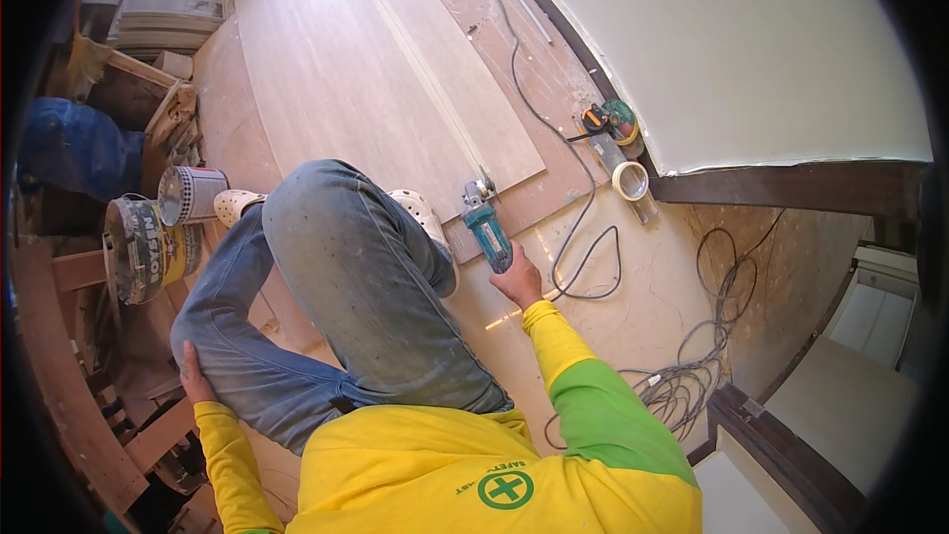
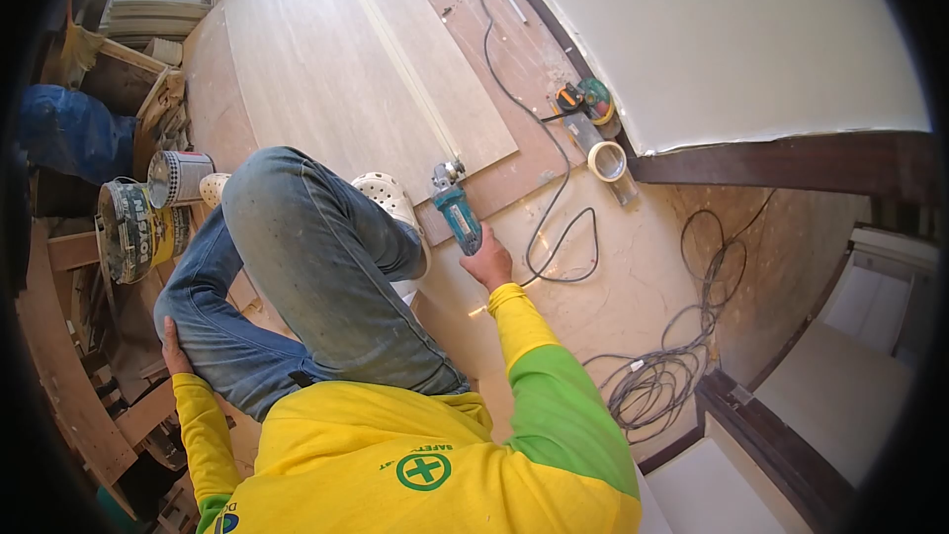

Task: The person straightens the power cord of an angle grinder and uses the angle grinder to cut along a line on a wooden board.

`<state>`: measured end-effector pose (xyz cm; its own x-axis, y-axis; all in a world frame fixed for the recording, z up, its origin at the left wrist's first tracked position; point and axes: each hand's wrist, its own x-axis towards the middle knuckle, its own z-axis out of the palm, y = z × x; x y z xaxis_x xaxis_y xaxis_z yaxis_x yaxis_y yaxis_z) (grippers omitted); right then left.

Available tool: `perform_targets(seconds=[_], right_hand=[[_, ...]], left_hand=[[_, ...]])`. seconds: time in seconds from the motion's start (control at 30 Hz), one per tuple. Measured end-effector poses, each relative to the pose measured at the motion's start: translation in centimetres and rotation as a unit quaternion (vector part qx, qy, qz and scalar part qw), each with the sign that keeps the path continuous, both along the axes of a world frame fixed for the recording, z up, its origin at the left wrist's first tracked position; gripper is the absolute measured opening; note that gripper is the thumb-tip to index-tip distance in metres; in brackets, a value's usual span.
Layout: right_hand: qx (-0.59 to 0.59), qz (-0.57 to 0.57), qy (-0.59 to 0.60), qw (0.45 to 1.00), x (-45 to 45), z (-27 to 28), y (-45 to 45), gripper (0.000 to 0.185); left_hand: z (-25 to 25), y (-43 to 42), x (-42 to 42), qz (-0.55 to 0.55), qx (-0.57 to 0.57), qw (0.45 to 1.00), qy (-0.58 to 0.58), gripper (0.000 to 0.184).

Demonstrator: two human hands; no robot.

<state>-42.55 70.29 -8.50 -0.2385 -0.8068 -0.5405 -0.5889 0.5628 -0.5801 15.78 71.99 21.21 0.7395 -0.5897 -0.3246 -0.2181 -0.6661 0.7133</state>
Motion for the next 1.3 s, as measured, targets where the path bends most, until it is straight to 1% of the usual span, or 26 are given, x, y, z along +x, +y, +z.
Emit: perform_targets(seconds=[0.17,0.47,0.63,0.87,0.97,1.1,1.17,1.23,1.3], right_hand=[[0.008,0.002,0.005,1.000,-0.2,0.1,0.1,0.082],[-0.011,0.000,-0.001,1.000,-0.4,-0.4,0.7,0.081],[-0.020,0.000,-0.002,1.000,-0.7,-0.5,1.0,0.081],[-0.025,-0.007,-0.013,1.000,-1.2,0.2,2.2,0.080],[-0.046,-0.009,-0.016,0.999,-1.6,1.2,3.6,0.079],[-0.050,-0.014,-0.011,0.999,-2.3,3.3,6.4,0.079],[-0.105,-0.051,0.006,0.993,-2.9,4.9,8.1,0.079],[-0.088,-0.064,0.014,0.994,-3.7,6.8,9.3,0.077],[-0.082,-0.104,0.024,0.991,-4.4,9.1,10.2,0.077]], left_hand=[[-0.2,0.1,0.1,0.013,0.008,1.000,-0.018,0.109],[-0.5,0.3,-0.1,0.024,-0.019,0.999,-0.031,0.103],[-0.3,0.4,-0.2,0.008,-0.033,0.999,-0.002,0.102],[-0.2,1.2,0.0,0.003,-0.073,0.997,-0.004,0.096],[-0.1,1.4,-0.1,0.021,-0.085,0.996,-0.019,0.093],[0.5,2.8,0.5,-0.006,-0.126,0.992,-0.018,0.091],[0.8,3.4,0.5,-0.016,-0.143,0.990,-0.006,0.091],[1.2,4.2,-0.1,0.008,-0.169,0.985,-0.031,0.093],[1.7,4.8,-0.5,0.012,-0.178,0.983,-0.034,0.094]])
